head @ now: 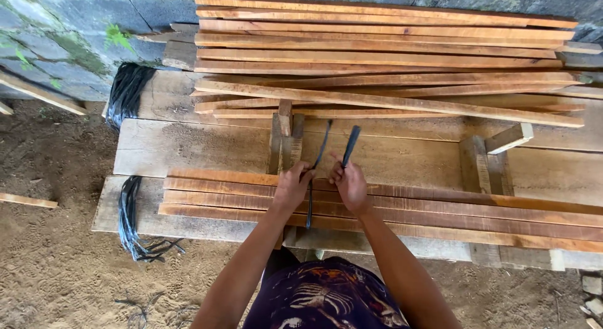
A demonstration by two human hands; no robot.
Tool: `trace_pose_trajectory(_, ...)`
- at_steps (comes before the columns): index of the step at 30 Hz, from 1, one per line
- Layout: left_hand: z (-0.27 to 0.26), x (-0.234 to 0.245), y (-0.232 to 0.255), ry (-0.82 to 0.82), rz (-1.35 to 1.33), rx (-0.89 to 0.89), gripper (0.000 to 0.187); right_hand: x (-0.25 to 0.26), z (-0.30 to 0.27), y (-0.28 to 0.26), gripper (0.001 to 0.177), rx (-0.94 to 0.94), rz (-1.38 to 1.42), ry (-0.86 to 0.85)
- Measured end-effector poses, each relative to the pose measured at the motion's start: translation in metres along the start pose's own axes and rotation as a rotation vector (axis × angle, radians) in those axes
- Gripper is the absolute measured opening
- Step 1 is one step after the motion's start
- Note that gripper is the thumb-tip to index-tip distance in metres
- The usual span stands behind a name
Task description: Bundling multiple wooden planks together using plastic straps and a hand tool.
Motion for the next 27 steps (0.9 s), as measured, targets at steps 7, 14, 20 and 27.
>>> trace_pose_trajectory(7, 0.002, -0.004, 0.006, -0.110, -0.148, 0.021, 0.022, 0.023, 0.008, 0.017, 0.031, 0.066, -0.280, 0.074)
trace_pose_trajectory(14, 0.000, 0.002, 0.024, -0.138, -0.153, 0.052, 0.024, 0.010, -0.001, 0.001, 0.022, 0.090, -0.384, 0.022)
trace_pose_trajectory(20, 0.000, -0.009, 0.023, -0.190, 0.033, -0.024, 0.020, -0.015, -0.013, -0.022, 0.006, 0.106, -0.389, 0.068)
trace_pose_trajectory(27, -0.015, -0.082, -0.066, -0.527, -0.075, 0.131, 0.042, 0.052, 0.018, 0.037, 0.021, 0.013, -0.130, 0.074)
Point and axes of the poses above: each hand's wrist, its own z-axis towards the middle knuckle, its own x-axis out of the back of the hand, y = z × x, the point moved 9 cm from there along z, towards the middle knuckle, and after that the axes turned 2 degrees about y, right-handed, at the moved point
